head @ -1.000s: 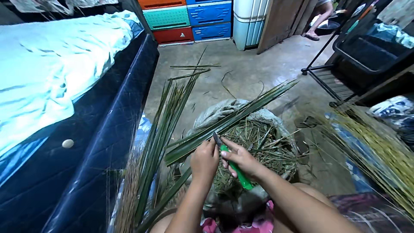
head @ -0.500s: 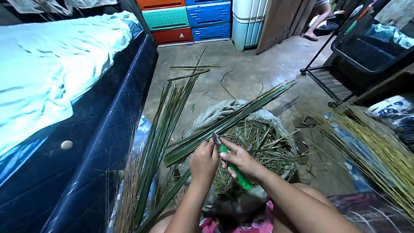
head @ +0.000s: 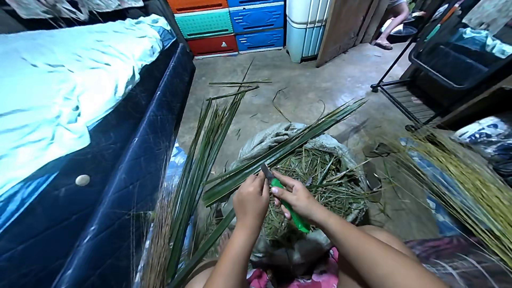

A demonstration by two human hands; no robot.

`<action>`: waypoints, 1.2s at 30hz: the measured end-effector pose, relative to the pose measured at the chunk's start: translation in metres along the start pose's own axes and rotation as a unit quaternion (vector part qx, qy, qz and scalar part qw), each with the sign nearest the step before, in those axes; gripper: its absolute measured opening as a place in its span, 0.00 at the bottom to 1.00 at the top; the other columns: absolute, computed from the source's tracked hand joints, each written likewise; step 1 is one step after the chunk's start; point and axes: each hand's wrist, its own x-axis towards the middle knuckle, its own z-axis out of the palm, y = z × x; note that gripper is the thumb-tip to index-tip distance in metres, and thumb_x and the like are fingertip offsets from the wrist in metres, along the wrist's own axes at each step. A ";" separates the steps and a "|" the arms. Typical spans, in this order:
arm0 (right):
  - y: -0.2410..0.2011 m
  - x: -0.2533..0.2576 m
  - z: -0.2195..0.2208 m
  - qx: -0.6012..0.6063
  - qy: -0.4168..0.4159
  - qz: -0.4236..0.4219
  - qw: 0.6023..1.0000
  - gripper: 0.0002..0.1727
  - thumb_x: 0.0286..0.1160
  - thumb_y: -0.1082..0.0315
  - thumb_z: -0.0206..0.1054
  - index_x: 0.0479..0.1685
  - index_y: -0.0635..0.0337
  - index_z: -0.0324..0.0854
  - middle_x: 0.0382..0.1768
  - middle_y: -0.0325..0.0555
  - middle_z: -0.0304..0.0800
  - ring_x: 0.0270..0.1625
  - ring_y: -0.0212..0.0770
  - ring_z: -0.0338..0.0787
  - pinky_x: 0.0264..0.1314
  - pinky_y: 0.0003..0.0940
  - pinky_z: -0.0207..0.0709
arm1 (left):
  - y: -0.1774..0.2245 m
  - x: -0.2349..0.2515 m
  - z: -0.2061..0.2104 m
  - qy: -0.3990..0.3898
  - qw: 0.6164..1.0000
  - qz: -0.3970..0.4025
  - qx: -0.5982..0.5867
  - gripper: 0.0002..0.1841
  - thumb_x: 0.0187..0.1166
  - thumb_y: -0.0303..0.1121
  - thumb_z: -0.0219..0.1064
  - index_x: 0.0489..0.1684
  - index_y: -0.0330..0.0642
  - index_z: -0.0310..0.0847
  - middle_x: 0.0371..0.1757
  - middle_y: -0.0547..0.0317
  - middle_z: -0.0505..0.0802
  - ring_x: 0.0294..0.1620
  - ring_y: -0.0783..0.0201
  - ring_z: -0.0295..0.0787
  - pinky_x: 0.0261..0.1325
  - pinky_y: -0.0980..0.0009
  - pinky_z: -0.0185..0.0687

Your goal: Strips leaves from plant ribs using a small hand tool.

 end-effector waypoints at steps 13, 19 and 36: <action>-0.008 0.007 -0.012 0.001 0.058 -0.019 0.998 0.34 0.91 0.69 0.58 0.95 0.59 0.52 0.33 0.41 0.83 0.17 0.29 0.79 0.19 0.22 0.78 | 0.001 -0.003 0.007 0.037 0.998 0.035 0.026 0.18 0.76 0.27 0.67 0.63 0.46 0.92 0.32 0.47 0.94 0.32 0.47 0.94 0.31 0.49 0.85; -0.016 0.010 -0.030 -0.008 0.098 -0.046 0.994 0.34 0.92 0.68 0.58 0.95 0.60 0.51 0.32 0.41 0.83 0.17 0.30 0.78 0.18 0.24 0.78 | -0.001 -0.005 0.004 0.026 0.998 0.045 0.019 0.18 0.77 0.28 0.66 0.64 0.46 0.92 0.32 0.47 0.94 0.31 0.47 0.93 0.32 0.48 0.85; -0.038 -0.004 -0.105 0.052 0.231 -0.105 0.966 0.30 0.94 0.69 0.53 0.93 0.59 0.53 0.28 0.40 0.81 0.14 0.28 0.75 0.15 0.20 0.73 | -0.029 0.003 -0.042 -0.250 0.965 -0.057 -0.056 0.19 0.89 0.32 0.60 0.75 0.51 0.85 0.50 0.45 0.96 0.48 0.46 0.94 0.59 0.42 0.83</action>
